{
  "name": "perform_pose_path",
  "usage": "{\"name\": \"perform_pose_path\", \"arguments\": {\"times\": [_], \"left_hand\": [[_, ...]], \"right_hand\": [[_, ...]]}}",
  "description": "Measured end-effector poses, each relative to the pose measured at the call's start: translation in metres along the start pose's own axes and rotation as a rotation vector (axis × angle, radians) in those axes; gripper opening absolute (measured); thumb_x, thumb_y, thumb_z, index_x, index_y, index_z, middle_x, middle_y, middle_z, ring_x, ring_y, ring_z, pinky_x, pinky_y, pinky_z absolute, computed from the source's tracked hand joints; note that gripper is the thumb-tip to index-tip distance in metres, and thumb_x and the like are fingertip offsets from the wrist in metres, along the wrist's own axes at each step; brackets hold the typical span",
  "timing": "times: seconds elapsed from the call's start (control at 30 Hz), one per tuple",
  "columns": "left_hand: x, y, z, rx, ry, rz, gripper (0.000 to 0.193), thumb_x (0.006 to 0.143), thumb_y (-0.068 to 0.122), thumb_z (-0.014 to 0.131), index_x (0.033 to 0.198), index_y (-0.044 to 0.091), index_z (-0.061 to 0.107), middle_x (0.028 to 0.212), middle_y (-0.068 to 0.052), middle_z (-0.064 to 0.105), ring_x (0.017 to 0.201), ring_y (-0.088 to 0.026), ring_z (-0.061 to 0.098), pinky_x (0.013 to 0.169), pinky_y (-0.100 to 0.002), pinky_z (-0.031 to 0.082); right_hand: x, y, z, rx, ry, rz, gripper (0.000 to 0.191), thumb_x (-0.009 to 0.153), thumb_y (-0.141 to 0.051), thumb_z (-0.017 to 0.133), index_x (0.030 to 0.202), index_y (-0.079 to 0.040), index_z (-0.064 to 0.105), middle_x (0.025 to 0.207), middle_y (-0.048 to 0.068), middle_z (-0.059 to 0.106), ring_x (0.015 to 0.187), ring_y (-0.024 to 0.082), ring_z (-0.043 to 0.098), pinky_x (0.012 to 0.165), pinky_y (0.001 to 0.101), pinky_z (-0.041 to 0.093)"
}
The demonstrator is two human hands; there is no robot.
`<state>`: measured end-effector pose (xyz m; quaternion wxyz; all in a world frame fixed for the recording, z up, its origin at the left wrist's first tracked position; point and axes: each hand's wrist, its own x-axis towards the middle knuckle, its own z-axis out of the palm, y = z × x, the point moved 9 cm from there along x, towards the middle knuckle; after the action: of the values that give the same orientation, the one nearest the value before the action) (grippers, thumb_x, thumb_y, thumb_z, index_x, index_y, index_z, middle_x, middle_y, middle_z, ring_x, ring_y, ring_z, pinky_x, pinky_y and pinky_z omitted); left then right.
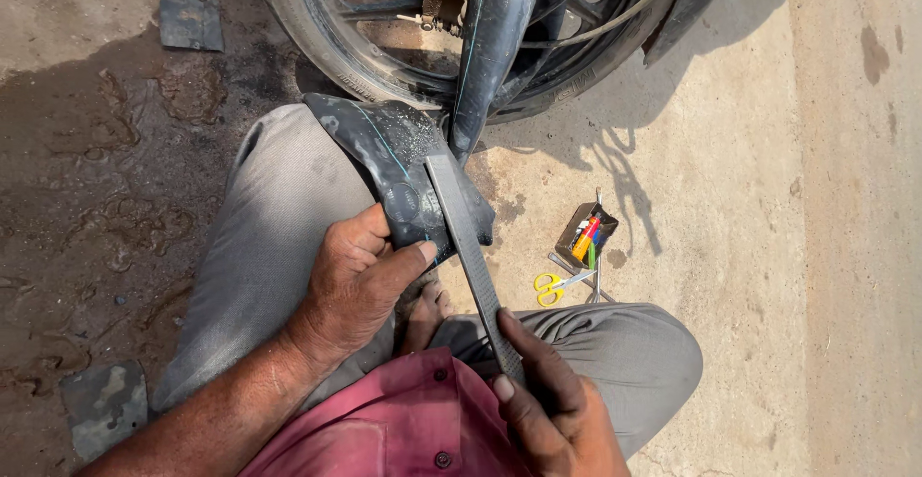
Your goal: The person sits on the ground and uses a metal file to scrape the surface of a black rubber motorcycle inner tube. They hold the tube with one hand and file the rubber with the other, creating white dust as they work on the tire.
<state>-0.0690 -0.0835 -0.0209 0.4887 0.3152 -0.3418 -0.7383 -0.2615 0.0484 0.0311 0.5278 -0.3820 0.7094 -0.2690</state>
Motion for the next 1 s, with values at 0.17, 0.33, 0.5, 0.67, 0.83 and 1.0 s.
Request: {"name": "perform_pose_path", "arguments": {"times": [0.17,0.33,0.5,0.67,0.83,1.0], "left_hand": [[-0.002,0.002,0.003,0.155,0.023,-0.014,0.020,0.092,0.004,0.062,0.110,-0.004,0.068,0.096,-0.008,0.076,0.087,-0.009,0.069,0.076,-0.025,0.057],[-0.002,0.009,0.005,0.055,0.006,0.034,0.021,0.092,0.004,0.061,0.112,-0.004,0.064,0.098,-0.007,0.075,0.091,-0.009,0.071,0.080,-0.025,0.060],[-0.001,0.001,0.001,0.171,0.030,-0.006,0.021,0.092,0.003,0.062,0.112,-0.003,0.067,0.097,-0.009,0.076,0.088,-0.009,0.069,0.078,-0.025,0.058],[0.002,0.001,0.000,0.047,0.057,0.053,0.023,0.092,0.000,0.062,0.115,-0.003,0.066,0.104,-0.008,0.075,0.094,-0.010,0.069,0.085,-0.026,0.057],[0.000,-0.011,0.002,-0.172,0.006,-0.012,0.024,0.094,-0.006,0.062,0.117,-0.008,0.068,0.109,-0.009,0.074,0.100,-0.012,0.067,0.092,-0.028,0.055],[0.003,-0.011,0.005,-0.022,0.040,-0.024,0.026,0.093,-0.004,0.061,0.119,-0.003,0.067,0.107,-0.008,0.075,0.099,-0.012,0.069,0.090,-0.029,0.056]], "right_hand": [[0.038,-0.018,0.018,-0.050,0.008,-0.172,0.062,0.102,-0.008,0.067,0.162,-0.007,0.053,0.079,0.007,0.056,0.065,0.013,0.048,0.059,0.0274,0.039],[0.009,-0.021,0.003,-0.031,-0.007,-0.166,0.056,0.097,-0.006,0.064,0.152,-0.002,0.053,0.105,0.007,0.070,0.099,0.011,0.062,0.087,0.0234,0.044],[0.027,-0.016,0.021,-0.064,0.019,-0.121,0.056,0.100,-0.007,0.065,0.154,-0.006,0.052,0.092,0.007,0.063,0.082,0.013,0.053,0.072,0.0260,0.041],[0.029,-0.041,0.021,-0.134,0.001,-0.294,0.055,0.097,-0.006,0.064,0.151,-0.002,0.053,0.087,0.002,0.066,0.075,0.006,0.053,0.069,0.0209,0.045],[0.014,-0.018,0.015,0.037,0.013,-0.054,0.058,0.092,-0.007,0.064,0.149,-0.005,0.056,0.074,0.002,0.062,0.057,0.007,0.048,0.054,0.0226,0.038],[0.026,-0.032,0.028,-0.045,0.027,-0.201,0.057,0.096,-0.009,0.064,0.152,-0.005,0.052,0.069,-0.001,0.054,0.058,0.005,0.046,0.054,0.0207,0.037]]}}
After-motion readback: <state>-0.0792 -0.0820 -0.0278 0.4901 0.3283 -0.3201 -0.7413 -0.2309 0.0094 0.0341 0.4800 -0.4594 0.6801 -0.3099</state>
